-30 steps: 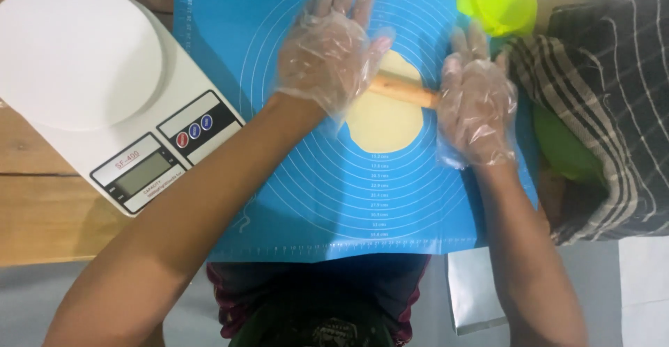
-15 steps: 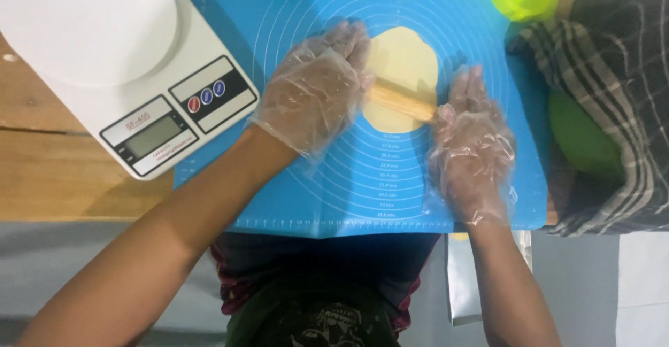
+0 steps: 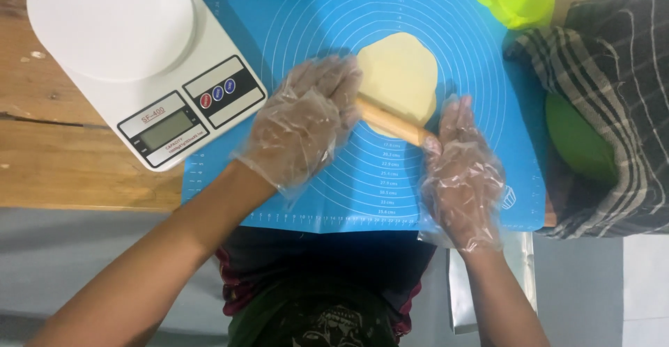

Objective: Rolling out dough portions, placing them in a mold, adding filling, and sealing to create pastries.

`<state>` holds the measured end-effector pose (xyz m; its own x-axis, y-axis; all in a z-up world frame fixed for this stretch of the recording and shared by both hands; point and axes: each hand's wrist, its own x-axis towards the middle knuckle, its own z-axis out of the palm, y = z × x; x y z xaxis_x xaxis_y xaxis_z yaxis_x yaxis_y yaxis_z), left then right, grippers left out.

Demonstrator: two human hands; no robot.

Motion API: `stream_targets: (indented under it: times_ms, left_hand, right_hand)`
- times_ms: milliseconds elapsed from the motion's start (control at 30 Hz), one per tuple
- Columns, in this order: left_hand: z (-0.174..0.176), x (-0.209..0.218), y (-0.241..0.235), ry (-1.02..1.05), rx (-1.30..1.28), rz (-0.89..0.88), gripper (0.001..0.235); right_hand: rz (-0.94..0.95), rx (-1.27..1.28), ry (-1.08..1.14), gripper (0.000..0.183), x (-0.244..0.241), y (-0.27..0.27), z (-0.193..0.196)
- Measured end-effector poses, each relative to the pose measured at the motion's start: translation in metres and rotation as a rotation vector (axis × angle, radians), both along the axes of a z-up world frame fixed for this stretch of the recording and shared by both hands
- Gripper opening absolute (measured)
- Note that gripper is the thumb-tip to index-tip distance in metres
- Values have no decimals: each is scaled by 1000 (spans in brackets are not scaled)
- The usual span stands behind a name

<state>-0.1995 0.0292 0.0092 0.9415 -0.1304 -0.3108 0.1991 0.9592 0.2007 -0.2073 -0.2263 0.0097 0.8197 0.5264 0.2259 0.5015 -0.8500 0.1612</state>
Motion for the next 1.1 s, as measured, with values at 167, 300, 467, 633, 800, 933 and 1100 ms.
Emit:
stream_targets:
  times_ms: [167, 300, 467, 633, 800, 933, 1100]
  left_hand:
    - [-22, -20, 10, -866, 2394, -229, 59]
    - [-25, -32, 13, -881, 2660, -273, 61]
    - [-32, -28, 8, -831, 2651, -264, 66]
    - [4, 16, -3, -803, 2554, -459, 67]
    - [3, 75, -14, -829, 2519, -410, 60]
    - [-16, 123, -23, -808, 2588, -455, 75]
    - [-25, 166, -29, -1009, 2643, -252, 74]
  right_hand:
    - [8, 98, -73, 52, -15, 9, 13]
    - [-95, -518, -435, 53, -21, 11, 14]
    - [77, -47, -306, 52, -12, 3, 8]
    - [37, 202, 149, 53, 14, 3, 26]
    - [182, 599, 354, 54, 61, -6, 21]
    - [-207, 418, 293, 64, 88, -11, 21]
    - [-195, 484, 279, 68, 110, 1, 40]
